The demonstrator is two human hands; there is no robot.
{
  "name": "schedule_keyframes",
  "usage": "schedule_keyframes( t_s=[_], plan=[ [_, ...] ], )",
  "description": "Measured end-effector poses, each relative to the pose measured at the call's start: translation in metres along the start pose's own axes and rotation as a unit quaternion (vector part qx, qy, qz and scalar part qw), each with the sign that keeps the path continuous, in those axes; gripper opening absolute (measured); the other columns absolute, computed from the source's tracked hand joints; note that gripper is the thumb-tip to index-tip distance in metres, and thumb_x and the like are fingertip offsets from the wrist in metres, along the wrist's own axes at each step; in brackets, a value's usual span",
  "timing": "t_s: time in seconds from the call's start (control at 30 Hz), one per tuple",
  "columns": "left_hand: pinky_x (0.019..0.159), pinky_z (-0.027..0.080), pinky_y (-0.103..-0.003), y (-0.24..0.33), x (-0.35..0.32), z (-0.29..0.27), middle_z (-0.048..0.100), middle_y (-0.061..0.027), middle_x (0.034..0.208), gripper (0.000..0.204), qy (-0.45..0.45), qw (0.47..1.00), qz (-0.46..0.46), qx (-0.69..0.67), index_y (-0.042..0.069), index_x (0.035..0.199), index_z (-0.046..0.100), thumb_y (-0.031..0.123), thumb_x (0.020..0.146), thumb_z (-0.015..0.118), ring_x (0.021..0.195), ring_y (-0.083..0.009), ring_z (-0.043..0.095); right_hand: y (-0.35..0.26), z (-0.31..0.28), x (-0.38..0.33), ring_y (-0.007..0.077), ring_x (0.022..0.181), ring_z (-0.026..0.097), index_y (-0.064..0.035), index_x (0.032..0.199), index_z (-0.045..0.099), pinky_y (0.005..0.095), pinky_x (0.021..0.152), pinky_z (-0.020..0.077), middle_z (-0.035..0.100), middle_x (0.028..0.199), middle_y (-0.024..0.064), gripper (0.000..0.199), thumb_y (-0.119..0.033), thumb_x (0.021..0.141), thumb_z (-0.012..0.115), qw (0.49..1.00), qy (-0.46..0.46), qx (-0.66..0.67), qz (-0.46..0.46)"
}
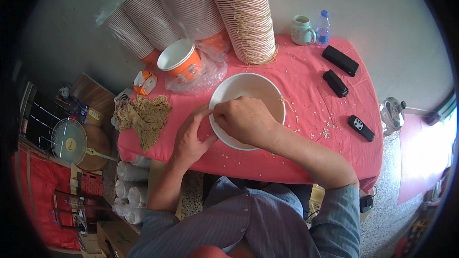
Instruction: The recorder threads and ties strings onto paper buckets to create handles.
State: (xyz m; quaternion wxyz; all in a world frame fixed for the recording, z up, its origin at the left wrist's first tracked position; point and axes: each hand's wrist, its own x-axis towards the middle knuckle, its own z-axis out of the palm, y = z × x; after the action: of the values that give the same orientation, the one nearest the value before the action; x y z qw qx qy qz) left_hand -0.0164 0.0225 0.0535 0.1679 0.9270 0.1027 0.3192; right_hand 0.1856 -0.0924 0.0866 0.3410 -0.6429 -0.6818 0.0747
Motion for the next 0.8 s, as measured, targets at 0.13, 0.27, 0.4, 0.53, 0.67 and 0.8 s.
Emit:
schedule_keyframes(
  t_s=[0.13, 0.27, 0.4, 0.53, 0.67, 0.8],
  plan=[
    [0.105, 0.058, -0.047, 0.002, -0.004, 0.003, 0.067, -0.0213, 0.143, 0.082, 0.019, 0.998, -0.049, -0.045, 0.008, 0.155, 0.053, 0.005, 0.083, 0.091, 0.13, -0.042, 0.067, 0.0, -0.001, 0.002, 0.0388, 0.08, 0.077, -0.0134, 0.097, 0.082, 0.0523, 0.075, 0.0619, 0.078, 0.086, 0.0158, 0.018, -0.026, 0.096, 0.07, 1.0, -0.008, 0.01, 0.002],
    [0.092, 0.061, -0.049, 0.001, -0.013, 0.002, 0.074, -0.0253, 0.125, 0.064, -0.018, 0.993, -0.105, -0.048, 0.004, 0.15, 0.057, 0.01, 0.092, 0.085, 0.113, -0.0449, 0.074, 0.002, 0.0, 0.002, 0.0356, 0.081, 0.077, -0.0124, 0.102, 0.083, 0.0482, 0.077, 0.0606, 0.08, 0.088, 0.0108, 0.015, -0.023, 0.094, 0.075, 1.0, -0.005, 0.011, 0.007],
    [0.08, 0.061, -0.05, 0.001, -0.014, 0.008, 0.077, -0.0242, 0.107, 0.05, 0.036, 0.996, -0.056, -0.062, 0.003, 0.143, 0.063, 0.01, 0.097, 0.08, 0.098, -0.0444, 0.076, -0.001, -0.003, 0.004, 0.0393, 0.08, 0.076, -0.0133, 0.101, 0.083, 0.0521, 0.076, 0.0601, 0.079, 0.087, 0.0164, 0.017, -0.025, 0.095, 0.072, 0.999, -0.014, 0.026, 0.017],
    [0.071, 0.06, -0.047, 0.008, -0.011, 0.012, 0.076, -0.0222, 0.097, 0.031, 0.074, 0.993, -0.073, -0.058, 0.003, 0.128, 0.07, 0.008, 0.099, 0.078, 0.087, -0.042, 0.077, -0.002, -0.002, 0.004, 0.0354, 0.079, 0.077, -0.0113, 0.103, 0.083, 0.0475, 0.076, 0.0604, 0.08, 0.087, 0.012, 0.016, -0.022, 0.093, 0.076, 1.0, -0.006, 0.016, 0.013],
    [0.068, 0.059, -0.046, 0.015, -0.01, 0.013, 0.076, -0.0216, 0.094, 0.018, 0.096, 0.989, -0.099, -0.058, 0.003, 0.116, 0.073, 0.006, 0.099, 0.076, 0.084, -0.0406, 0.077, -0.002, -0.002, 0.004, 0.035, 0.079, 0.077, -0.0113, 0.102, 0.083, 0.0472, 0.076, 0.0604, 0.08, 0.086, 0.0122, 0.015, -0.021, 0.093, 0.075, 1.0, -0.002, 0.011, 0.012],
    [0.066, 0.059, -0.043, 0.02, -0.006, 0.013, 0.076, -0.0207, 0.091, 0.014, 0.097, 0.986, -0.117, -0.074, 0.004, 0.113, 0.073, 0.004, 0.1, 0.074, 0.082, -0.0382, 0.078, 0.001, -0.002, 0.005, 0.0393, 0.078, 0.077, -0.0134, 0.103, 0.084, 0.0516, 0.076, 0.0612, 0.079, 0.088, 0.0169, 0.018, -0.025, 0.096, 0.072, 1.0, -0.008, 0.023, 0.009]
  ],
)
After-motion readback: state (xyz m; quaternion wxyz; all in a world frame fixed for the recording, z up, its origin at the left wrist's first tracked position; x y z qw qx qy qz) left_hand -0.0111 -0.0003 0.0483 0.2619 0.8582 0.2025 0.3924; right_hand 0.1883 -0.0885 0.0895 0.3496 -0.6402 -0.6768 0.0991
